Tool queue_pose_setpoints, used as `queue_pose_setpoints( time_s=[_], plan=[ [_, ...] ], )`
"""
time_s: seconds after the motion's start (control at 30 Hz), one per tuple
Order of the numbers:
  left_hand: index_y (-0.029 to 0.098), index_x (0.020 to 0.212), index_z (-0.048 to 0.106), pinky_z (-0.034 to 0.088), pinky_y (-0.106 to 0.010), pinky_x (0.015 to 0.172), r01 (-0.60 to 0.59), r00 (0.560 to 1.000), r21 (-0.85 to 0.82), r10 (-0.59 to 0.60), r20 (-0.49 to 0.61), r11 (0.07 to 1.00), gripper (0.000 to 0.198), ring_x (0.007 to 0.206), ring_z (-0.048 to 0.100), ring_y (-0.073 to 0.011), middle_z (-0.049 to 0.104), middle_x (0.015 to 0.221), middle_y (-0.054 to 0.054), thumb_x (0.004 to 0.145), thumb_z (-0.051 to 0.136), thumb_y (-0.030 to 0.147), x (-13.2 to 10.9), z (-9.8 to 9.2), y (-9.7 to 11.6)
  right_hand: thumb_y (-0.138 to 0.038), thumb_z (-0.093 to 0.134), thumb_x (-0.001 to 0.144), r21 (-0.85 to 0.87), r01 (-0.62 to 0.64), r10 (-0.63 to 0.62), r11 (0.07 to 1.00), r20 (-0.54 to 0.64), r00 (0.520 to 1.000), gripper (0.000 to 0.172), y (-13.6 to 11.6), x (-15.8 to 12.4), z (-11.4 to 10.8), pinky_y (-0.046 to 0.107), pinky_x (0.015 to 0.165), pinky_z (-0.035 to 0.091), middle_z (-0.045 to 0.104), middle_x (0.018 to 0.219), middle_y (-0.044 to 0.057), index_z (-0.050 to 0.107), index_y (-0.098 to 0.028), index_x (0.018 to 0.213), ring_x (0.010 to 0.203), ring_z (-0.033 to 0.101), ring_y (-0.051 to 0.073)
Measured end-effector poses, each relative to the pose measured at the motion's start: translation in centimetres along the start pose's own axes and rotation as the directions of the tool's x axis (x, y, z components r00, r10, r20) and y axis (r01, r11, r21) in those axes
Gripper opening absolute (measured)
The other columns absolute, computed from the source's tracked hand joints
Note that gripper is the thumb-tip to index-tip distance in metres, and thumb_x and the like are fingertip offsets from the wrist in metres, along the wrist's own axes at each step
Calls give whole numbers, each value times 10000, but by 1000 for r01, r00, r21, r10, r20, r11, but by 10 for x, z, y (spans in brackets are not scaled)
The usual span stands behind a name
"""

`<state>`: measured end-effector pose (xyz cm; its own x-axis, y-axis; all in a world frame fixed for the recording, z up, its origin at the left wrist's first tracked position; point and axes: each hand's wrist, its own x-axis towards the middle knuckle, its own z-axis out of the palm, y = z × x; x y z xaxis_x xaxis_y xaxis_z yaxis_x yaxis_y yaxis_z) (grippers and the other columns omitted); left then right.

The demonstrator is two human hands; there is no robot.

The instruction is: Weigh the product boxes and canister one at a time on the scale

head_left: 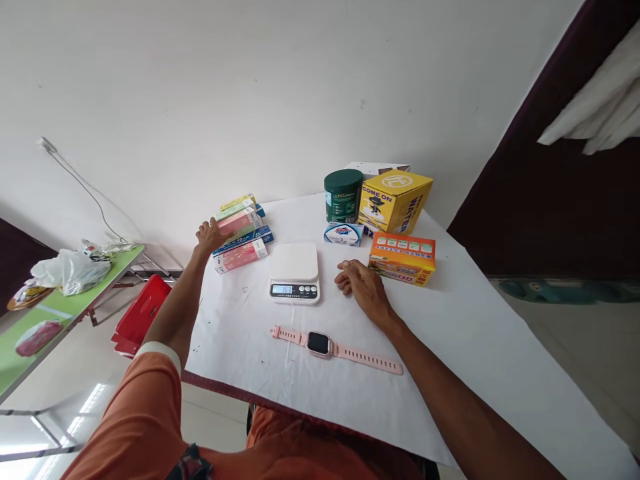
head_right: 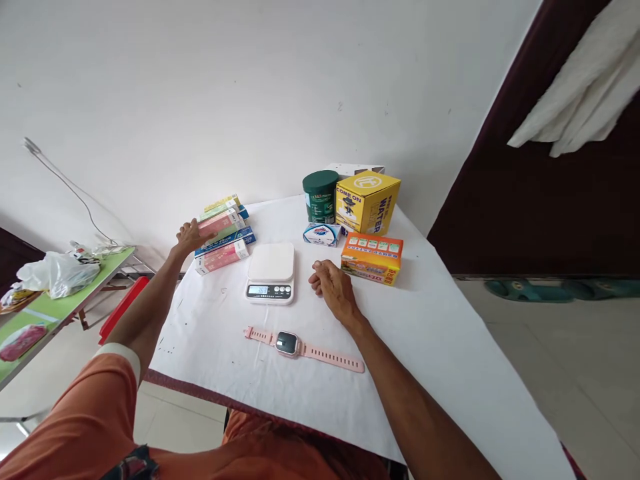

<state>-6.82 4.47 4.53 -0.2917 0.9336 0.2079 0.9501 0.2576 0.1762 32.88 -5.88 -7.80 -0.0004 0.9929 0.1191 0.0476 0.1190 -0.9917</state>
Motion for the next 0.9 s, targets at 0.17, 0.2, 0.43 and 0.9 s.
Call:
queue_pose_setpoints(
  time_s=[0.17, 0.2, 0.43, 0.9],
  plan=[
    [134, 1435, 420, 372, -617, 1088, 0, 998, -1, 0, 55, 1000, 894, 1364, 496, -512, 500, 1439, -324, 818, 656, 735, -1, 4, -10, -780, 505, 915, -11, 5, -5, 1000, 6, 1000, 583, -4, -2, -1, 282, 529, 521, 698, 717, 48, 624, -210, 929, 582, 619, 164],
    [125, 1433, 419, 369, -618, 1093, 0, 998, 8, -1, 57, 1000, 893, 1368, 490, -515, 498, 1436, -323, 817, 666, 724, -2, 3, -10, -780, 505, 915, -13, 1, -1, 1000, 6, 1000, 584, -4, -2, -1, 282, 532, 522, 698, 719, 49, 624, -209, 930, 586, 621, 164],
    [185, 1239, 517, 436, -519, 1078, -20, 1000, -173, 21, 7, 985, 670, 1302, 527, -398, 537, 1337, -205, 786, 749, 621, -17, -5, -15, -789, 507, 912, -12, 0, 0, 1000, 13, 1000, 588, -4, -2, -1, 278, 529, 520, 696, 719, 48, 617, -212, 934, 580, 612, 160],
    [233, 1193, 563, 488, -436, 998, -408, 896, -495, 441, -54, 767, 519, 1125, 596, -283, 609, 1192, -85, 866, 726, 602, -114, 25, 37, -840, 521, 862, 26, -6, 7, 1000, -12, 1000, 638, -1, 1, 1, 269, 496, 497, 685, 690, 42, 613, -210, 911, 560, 608, 157]
  ],
)
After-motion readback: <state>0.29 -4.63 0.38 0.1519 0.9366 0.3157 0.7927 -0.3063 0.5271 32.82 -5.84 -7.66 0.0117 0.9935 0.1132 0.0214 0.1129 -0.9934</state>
